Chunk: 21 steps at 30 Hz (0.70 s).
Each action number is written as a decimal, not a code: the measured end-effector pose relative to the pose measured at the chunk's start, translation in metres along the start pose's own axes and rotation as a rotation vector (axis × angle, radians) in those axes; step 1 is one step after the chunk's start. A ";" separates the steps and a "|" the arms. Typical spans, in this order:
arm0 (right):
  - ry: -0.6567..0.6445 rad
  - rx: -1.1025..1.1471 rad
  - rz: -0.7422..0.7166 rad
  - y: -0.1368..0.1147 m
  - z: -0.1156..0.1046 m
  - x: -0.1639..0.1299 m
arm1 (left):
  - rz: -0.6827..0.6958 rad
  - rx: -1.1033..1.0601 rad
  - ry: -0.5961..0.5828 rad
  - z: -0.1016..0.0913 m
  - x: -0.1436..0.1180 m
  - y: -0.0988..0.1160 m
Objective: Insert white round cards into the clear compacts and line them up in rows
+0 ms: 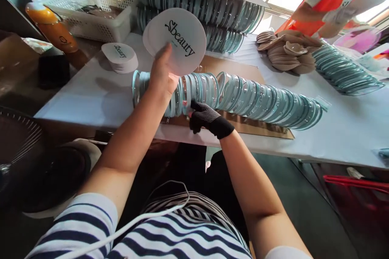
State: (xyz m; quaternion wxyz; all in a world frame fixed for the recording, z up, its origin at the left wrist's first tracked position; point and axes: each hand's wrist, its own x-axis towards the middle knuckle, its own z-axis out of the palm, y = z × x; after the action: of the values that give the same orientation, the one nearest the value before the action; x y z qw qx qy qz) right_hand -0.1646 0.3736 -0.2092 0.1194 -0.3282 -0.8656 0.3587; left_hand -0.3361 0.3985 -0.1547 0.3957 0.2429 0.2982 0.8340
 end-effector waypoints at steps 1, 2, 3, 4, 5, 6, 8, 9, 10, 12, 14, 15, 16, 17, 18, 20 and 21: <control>-0.044 0.108 -0.023 0.006 0.000 -0.003 | 0.028 0.007 0.001 0.001 -0.001 -0.003; -0.028 0.171 -0.037 0.011 -0.002 -0.004 | 0.064 0.009 0.001 0.003 -0.003 -0.006; 0.056 0.202 -0.050 0.014 -0.005 -0.004 | 0.104 0.009 0.007 0.005 -0.005 -0.009; 0.208 0.188 -0.062 0.016 -0.011 -0.002 | 0.141 0.006 0.014 0.007 -0.007 -0.012; 0.406 0.129 -0.079 0.016 -0.018 0.001 | 0.174 0.002 0.018 0.010 -0.010 -0.014; 0.601 0.055 -0.103 0.013 -0.027 0.006 | 0.203 -0.006 0.014 0.013 -0.013 -0.015; 0.843 -0.091 -0.165 0.001 -0.045 0.013 | 0.250 -0.031 -0.008 0.019 -0.021 -0.015; 0.886 -0.172 -0.194 -0.007 -0.050 0.015 | 0.266 -0.044 -0.018 0.021 -0.026 -0.014; 0.890 -0.261 -0.223 -0.015 -0.053 0.016 | 0.273 -0.055 -0.023 0.022 -0.031 -0.013; 0.868 -0.417 -0.285 -0.030 -0.050 0.011 | 0.266 -0.061 -0.007 0.024 -0.041 -0.008; 0.889 -0.478 -0.371 -0.037 -0.039 0.004 | 0.264 -0.054 0.017 0.024 -0.050 -0.004; 0.932 -0.466 -0.404 -0.038 -0.033 0.002 | 0.273 -0.053 0.026 0.024 -0.055 -0.002; 0.985 -0.436 -0.425 -0.038 -0.029 0.000 | 0.282 -0.054 0.033 0.023 -0.058 0.000; 1.036 -0.399 -0.434 -0.036 -0.026 0.000 | 0.284 -0.058 0.033 0.023 -0.062 0.000; 1.073 -0.368 -0.434 -0.035 -0.023 0.000 | 0.279 -0.064 0.035 0.023 -0.065 0.001; 1.098 -0.348 -0.422 -0.034 -0.021 -0.001 | 0.261 -0.081 0.058 0.023 -0.070 0.000; 1.079 -0.360 -0.428 -0.035 -0.019 -0.002 | 0.245 -0.084 0.077 0.023 -0.072 0.000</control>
State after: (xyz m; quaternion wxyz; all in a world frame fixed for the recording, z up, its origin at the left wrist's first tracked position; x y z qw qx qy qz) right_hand -0.1717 0.3647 -0.1709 0.5536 -0.2972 -0.7768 -0.0421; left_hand -0.2806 0.3476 -0.1504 0.2887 0.2285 0.2463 0.8965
